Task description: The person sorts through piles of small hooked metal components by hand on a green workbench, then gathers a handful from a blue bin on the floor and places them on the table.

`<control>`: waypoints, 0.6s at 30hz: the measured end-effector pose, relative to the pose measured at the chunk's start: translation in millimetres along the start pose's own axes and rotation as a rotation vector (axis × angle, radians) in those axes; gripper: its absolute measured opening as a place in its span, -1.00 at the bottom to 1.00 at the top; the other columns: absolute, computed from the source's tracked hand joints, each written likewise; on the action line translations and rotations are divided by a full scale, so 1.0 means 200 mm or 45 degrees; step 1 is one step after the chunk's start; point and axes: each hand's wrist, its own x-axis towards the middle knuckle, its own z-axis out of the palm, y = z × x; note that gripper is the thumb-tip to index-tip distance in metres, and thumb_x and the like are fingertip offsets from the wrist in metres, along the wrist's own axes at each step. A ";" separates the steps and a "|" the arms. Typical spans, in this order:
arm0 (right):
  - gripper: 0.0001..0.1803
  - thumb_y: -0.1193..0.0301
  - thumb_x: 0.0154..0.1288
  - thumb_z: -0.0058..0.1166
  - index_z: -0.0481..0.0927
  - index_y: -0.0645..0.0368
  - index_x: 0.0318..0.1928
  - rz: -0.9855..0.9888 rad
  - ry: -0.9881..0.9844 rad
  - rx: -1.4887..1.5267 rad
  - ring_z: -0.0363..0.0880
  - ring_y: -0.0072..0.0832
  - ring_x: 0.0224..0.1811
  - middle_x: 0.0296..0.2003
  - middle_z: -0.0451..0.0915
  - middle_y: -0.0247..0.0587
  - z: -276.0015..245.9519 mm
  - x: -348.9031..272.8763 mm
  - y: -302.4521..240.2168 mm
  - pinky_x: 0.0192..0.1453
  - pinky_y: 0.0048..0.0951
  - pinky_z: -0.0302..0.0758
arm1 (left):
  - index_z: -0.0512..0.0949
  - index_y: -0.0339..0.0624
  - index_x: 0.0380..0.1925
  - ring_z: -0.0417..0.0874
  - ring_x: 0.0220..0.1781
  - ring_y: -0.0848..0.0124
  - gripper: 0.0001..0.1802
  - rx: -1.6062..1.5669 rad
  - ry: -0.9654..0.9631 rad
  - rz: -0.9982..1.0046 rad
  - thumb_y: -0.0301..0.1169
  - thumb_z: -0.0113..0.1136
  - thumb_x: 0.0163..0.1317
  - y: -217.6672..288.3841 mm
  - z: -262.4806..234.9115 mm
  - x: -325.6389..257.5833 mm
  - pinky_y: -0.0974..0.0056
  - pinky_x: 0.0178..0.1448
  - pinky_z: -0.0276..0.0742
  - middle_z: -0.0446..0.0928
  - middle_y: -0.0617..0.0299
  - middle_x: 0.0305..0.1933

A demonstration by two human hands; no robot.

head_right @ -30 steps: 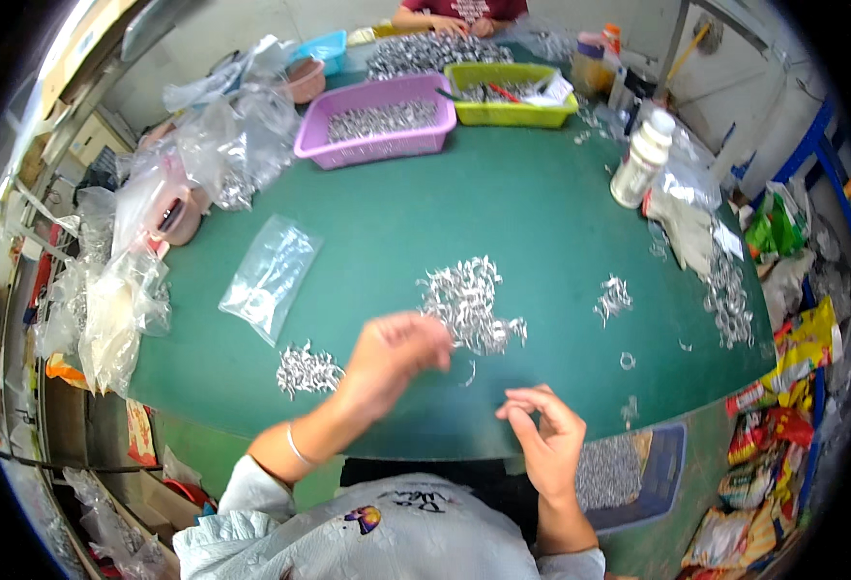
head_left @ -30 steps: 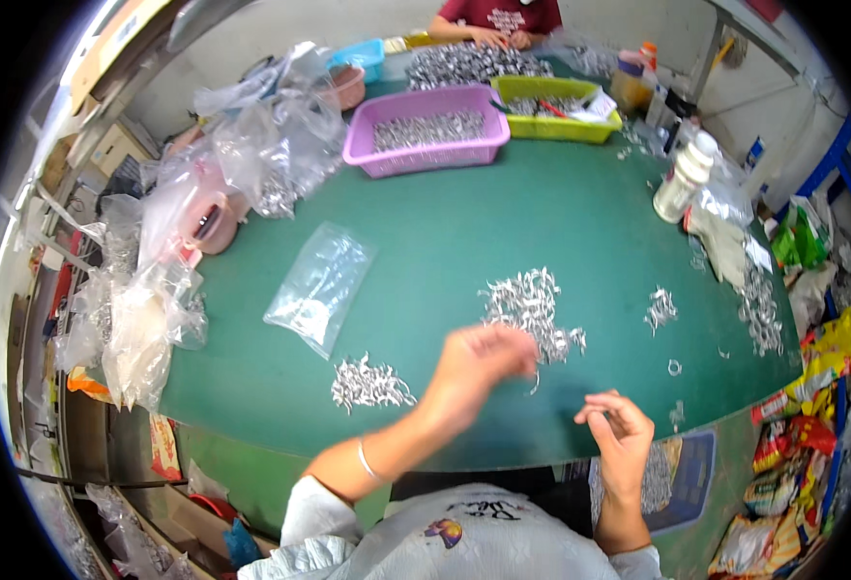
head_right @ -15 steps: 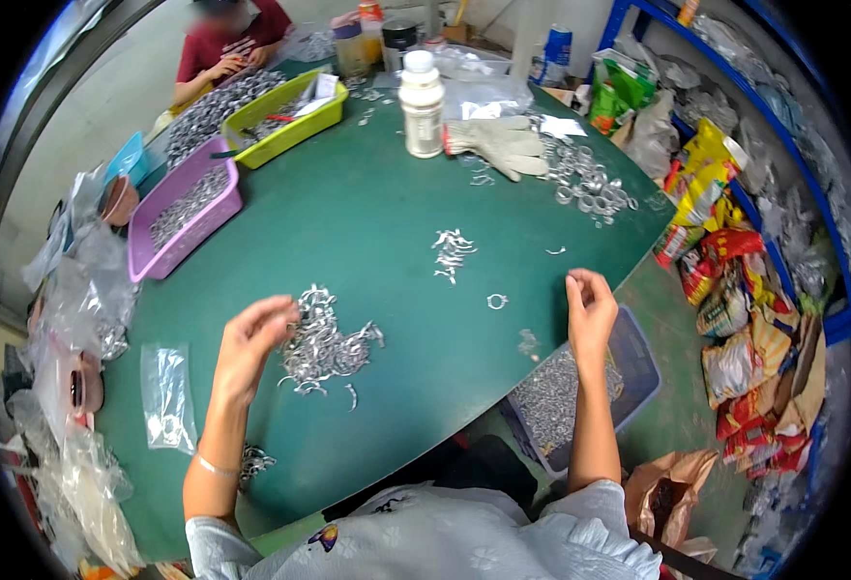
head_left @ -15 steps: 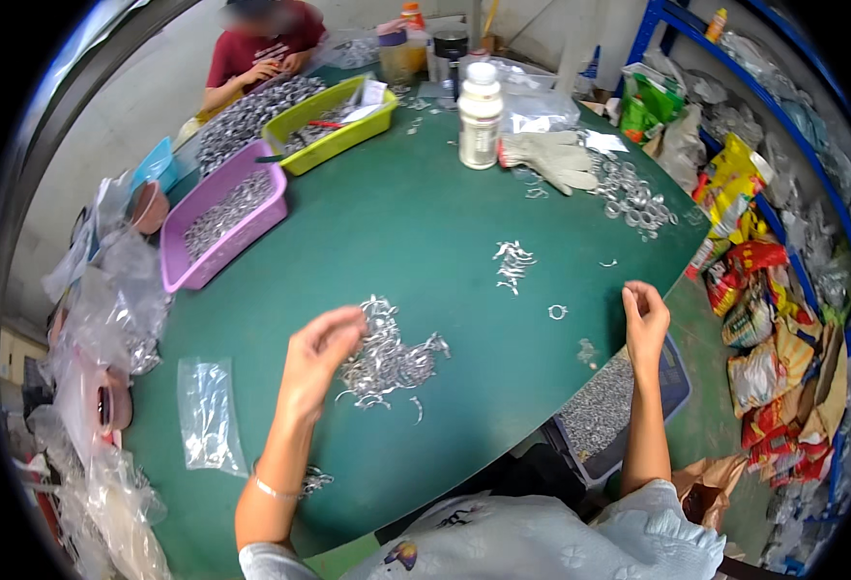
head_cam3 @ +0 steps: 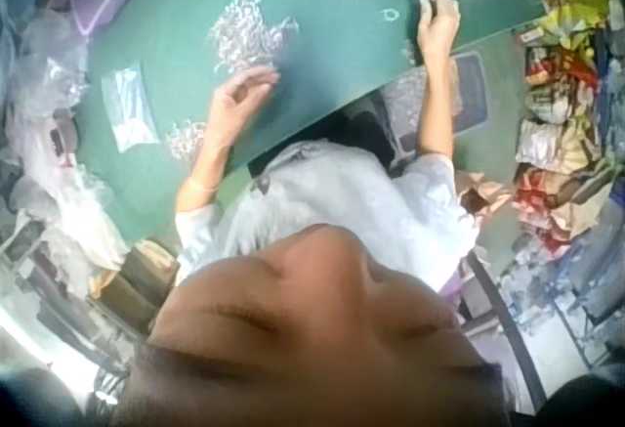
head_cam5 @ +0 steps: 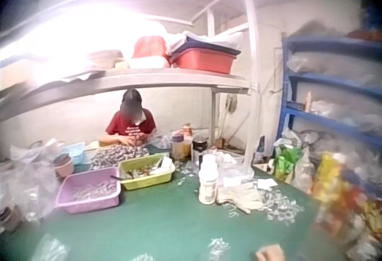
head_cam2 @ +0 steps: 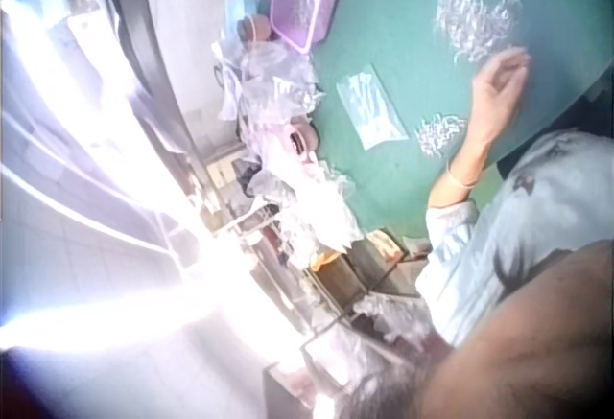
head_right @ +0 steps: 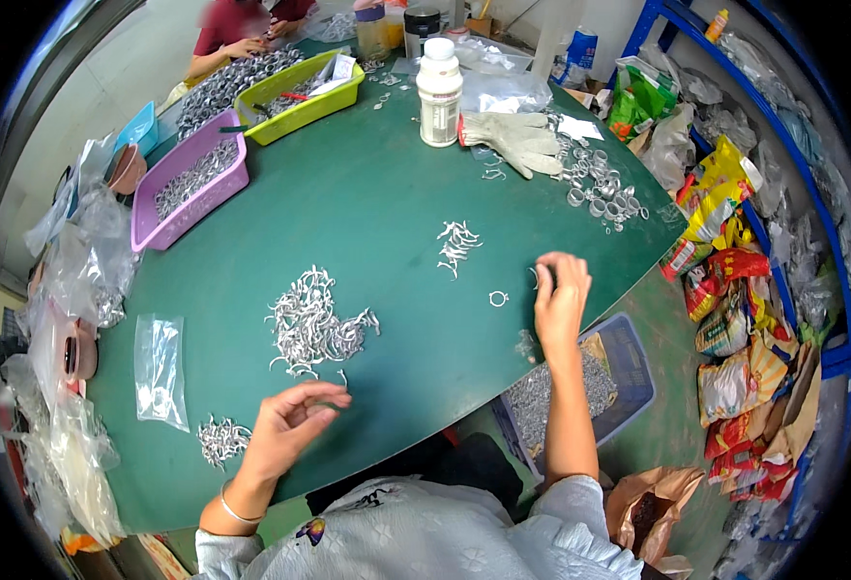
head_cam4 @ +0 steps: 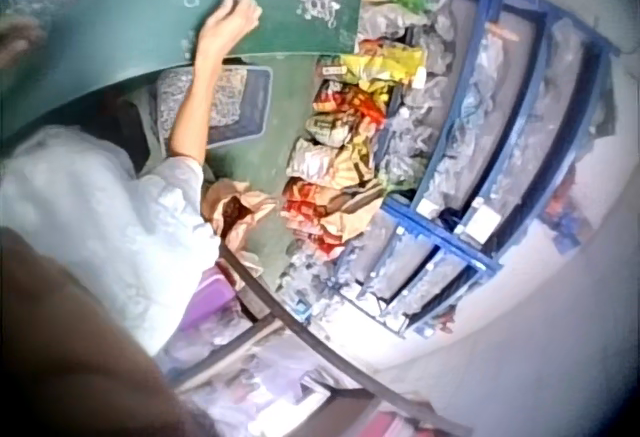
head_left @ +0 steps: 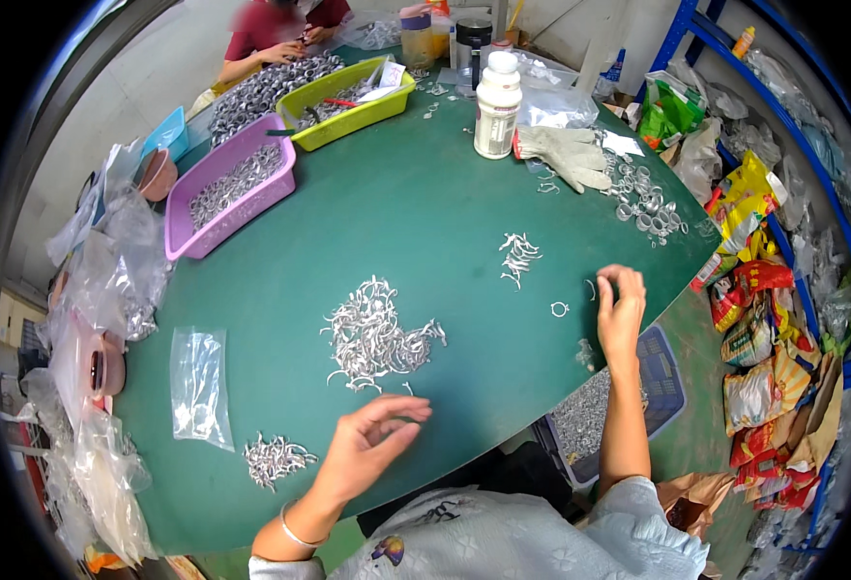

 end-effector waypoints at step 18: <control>-0.87 0.63 0.18 0.06 0.54 0.36 -0.23 0.749 -0.607 1.785 0.35 -0.71 -0.56 -0.42 0.54 -0.23 -0.10 -0.25 -0.60 -0.54 -0.72 0.22 | 0.39 -0.38 0.01 0.53 -0.06 0.41 -0.54 -0.165 0.137 0.274 -0.75 0.15 0.04 -0.10 0.25 -0.08 0.35 0.06 0.48 0.48 0.12 -0.14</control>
